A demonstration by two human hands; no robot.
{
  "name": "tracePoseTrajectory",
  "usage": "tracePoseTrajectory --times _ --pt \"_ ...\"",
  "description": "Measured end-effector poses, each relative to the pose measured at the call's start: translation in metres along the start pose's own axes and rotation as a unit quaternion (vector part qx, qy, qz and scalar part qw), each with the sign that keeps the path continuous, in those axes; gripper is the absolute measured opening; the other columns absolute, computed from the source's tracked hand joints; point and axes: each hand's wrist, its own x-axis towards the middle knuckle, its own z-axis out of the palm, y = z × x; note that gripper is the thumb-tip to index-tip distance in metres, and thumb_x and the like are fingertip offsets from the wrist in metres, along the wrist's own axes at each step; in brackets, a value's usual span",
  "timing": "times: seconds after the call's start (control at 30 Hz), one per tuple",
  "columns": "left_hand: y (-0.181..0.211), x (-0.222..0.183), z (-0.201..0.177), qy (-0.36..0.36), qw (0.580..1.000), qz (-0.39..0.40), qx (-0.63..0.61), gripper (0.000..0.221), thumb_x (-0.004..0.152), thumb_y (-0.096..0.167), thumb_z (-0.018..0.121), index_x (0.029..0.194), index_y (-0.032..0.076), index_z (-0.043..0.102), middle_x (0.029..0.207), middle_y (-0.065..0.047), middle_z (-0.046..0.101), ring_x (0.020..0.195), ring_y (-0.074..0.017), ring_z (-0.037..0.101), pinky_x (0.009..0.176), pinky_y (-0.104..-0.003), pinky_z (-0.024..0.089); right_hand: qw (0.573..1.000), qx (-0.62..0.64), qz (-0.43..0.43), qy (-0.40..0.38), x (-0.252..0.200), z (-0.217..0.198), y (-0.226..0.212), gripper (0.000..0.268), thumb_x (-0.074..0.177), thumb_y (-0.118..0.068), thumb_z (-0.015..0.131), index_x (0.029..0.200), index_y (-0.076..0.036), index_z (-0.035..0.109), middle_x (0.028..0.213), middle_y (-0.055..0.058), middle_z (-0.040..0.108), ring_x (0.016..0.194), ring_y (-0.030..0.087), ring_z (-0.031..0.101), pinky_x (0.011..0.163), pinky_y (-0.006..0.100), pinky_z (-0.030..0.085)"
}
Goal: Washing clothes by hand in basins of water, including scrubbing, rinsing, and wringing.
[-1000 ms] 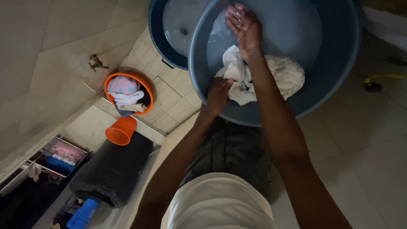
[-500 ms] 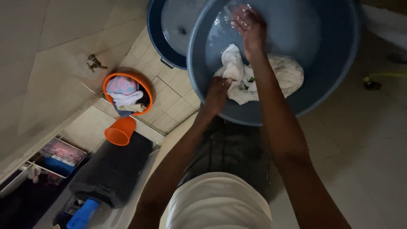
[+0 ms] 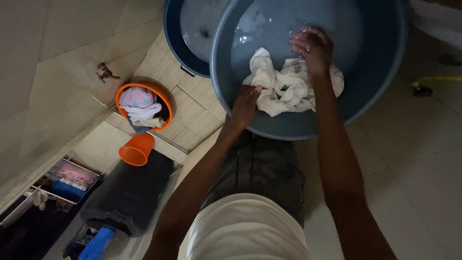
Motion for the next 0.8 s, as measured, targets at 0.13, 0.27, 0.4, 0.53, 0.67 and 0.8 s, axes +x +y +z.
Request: tracePoseTrajectory --times 0.13,0.27,0.4,0.53,0.67,0.8 --pt "0.035 -0.015 -0.011 -0.007 0.999 -0.02 -0.05 0.062 0.108 0.058 0.043 0.134 0.011 0.075 0.139 -0.016 0.069 0.131 -0.0327 0.064 0.111 -0.043 0.044 0.997 -0.035 0.016 -0.062 -0.027 -0.015 -0.015 0.029 0.104 -0.02 0.075 0.13 -0.008 0.069 0.12 0.012 0.08 0.101 0.018 0.082 0.081 0.024 0.07" --pt "0.069 -0.041 -0.016 0.008 0.998 -0.018 -0.052 0.063 0.107 0.063 0.04 0.123 0.015 0.078 0.118 -0.008 0.08 0.111 -0.0252 0.074 0.093 -0.039 0.051 0.992 -0.09 0.011 -0.087 -0.056 -0.019 -0.031 0.036 0.101 -0.02 0.073 0.135 -0.008 0.069 0.119 0.007 0.08 0.104 0.017 0.078 0.088 0.026 0.065" --pt "0.073 -0.061 -0.017 0.02 0.99 -0.007 -0.137 0.06 0.119 0.054 0.048 0.137 0.002 0.072 0.135 -0.029 0.068 0.133 -0.0467 0.064 0.11 -0.055 0.049 0.975 -0.139 -0.066 -0.163 -0.07 -0.046 -0.011 0.026 0.11 -0.006 0.071 0.135 0.001 0.069 0.118 0.023 0.073 0.107 0.035 0.075 0.091 0.045 0.064" --pt "0.095 -0.082 -0.024 0.032 0.976 0.003 -0.217 0.055 0.119 0.05 0.051 0.132 0.002 0.074 0.129 -0.022 0.072 0.129 -0.0342 0.064 0.106 -0.05 0.049 0.896 -0.284 -0.026 -0.341 -0.092 -0.057 0.015 0.048 0.108 -0.008 0.066 0.155 -0.01 0.058 0.148 0.021 0.057 0.133 0.042 0.06 0.107 0.06 0.053" --pt "0.116 -0.104 -0.029 0.044 0.962 -0.02 -0.27 0.053 0.12 0.047 0.048 0.13 0.002 0.073 0.127 -0.015 0.072 0.119 -0.027 0.065 0.104 -0.046 0.049 0.83 -0.311 -0.015 -0.464 -0.148 -0.019 -0.036 0.11 0.097 -0.042 0.082 0.175 -0.001 0.015 0.178 0.034 0.006 0.16 0.061 0.007 0.126 0.077 0.015" --pt "0.103 -0.123 -0.028 0.02 0.928 -0.061 -0.368 0.065 0.111 0.06 0.058 0.145 0.006 0.069 0.14 -0.021 0.062 0.125 -0.0393 0.063 0.108 -0.061 0.055 0.859 -0.264 -0.026 -0.438 -0.164 -0.019 -0.025 0.111 0.085 -0.05 0.092 0.163 -0.001 0.029 0.164 0.03 0.038 0.153 0.053 0.037 0.118 0.066 0.033"
